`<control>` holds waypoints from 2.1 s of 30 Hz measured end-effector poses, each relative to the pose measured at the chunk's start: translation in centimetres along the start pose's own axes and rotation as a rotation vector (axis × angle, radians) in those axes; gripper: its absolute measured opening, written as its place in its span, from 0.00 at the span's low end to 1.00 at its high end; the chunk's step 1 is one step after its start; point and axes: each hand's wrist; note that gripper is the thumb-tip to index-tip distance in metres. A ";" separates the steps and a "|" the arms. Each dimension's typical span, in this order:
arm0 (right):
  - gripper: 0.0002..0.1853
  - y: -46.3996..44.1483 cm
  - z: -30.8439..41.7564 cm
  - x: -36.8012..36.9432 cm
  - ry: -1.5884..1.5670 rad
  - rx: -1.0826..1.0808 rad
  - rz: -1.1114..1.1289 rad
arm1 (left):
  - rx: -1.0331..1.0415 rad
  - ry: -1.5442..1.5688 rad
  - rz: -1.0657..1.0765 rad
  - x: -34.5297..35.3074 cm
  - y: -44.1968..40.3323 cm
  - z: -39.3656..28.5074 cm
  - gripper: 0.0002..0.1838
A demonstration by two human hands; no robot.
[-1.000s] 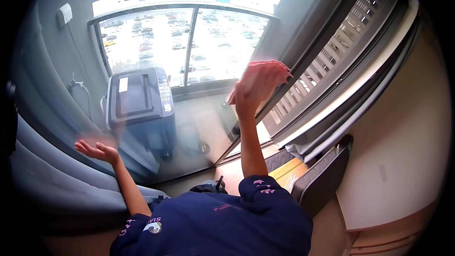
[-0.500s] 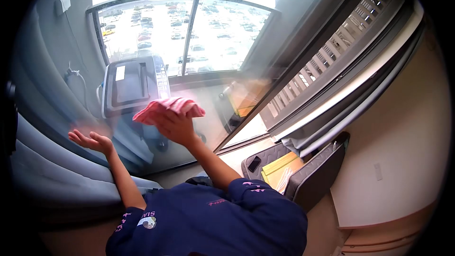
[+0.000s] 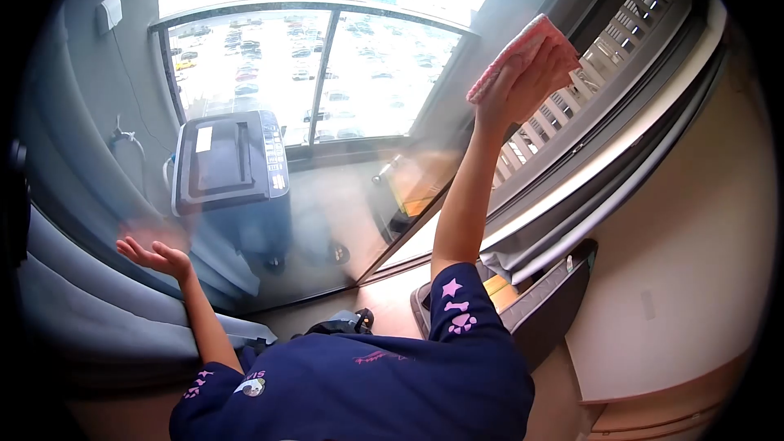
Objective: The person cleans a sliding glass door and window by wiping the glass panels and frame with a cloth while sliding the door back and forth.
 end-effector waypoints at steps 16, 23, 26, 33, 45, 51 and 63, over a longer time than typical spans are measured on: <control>0.28 11.8 10.5 -5.6 -0.023 -0.309 -0.160 | -0.005 0.005 -0.008 -0.3 0.3 0.3 0.25; 0.31 -9.4 10.9 -4.4 0.248 -0.205 -0.249 | -0.030 -0.013 -0.006 -0.2 0.4 0.7 0.26; 0.32 -3.4 14.8 -6.6 0.269 -0.241 -0.203 | -0.011 -0.015 -0.004 0.0 -0.5 -1.1 0.26; 0.39 24.0 12.4 -4.2 -0.208 -0.433 0.153 | -0.017 -0.019 -0.030 0.0 0.0 0.0 0.26; 0.23 10.5 15.7 -6.3 -0.549 0.492 -0.020 | -0.245 0.287 0.225 -2.1 -0.7 -8.1 0.16; 0.17 17.8 23.5 -12.7 -1.456 0.014 0.602 | -0.901 1.258 0.592 -2.4 -0.1 -18.2 0.47; 0.16 13.8 9.8 -10.8 -1.470 0.249 0.555 | -1.063 1.001 -0.141 -3.5 -2.0 -22.1 0.25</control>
Point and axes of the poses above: each hand's wrist, its own y-axis away from the middle knuckle, its own x-axis out of the palm, z = x × y, and after that the axes turned 11 degrees about y, right-handed
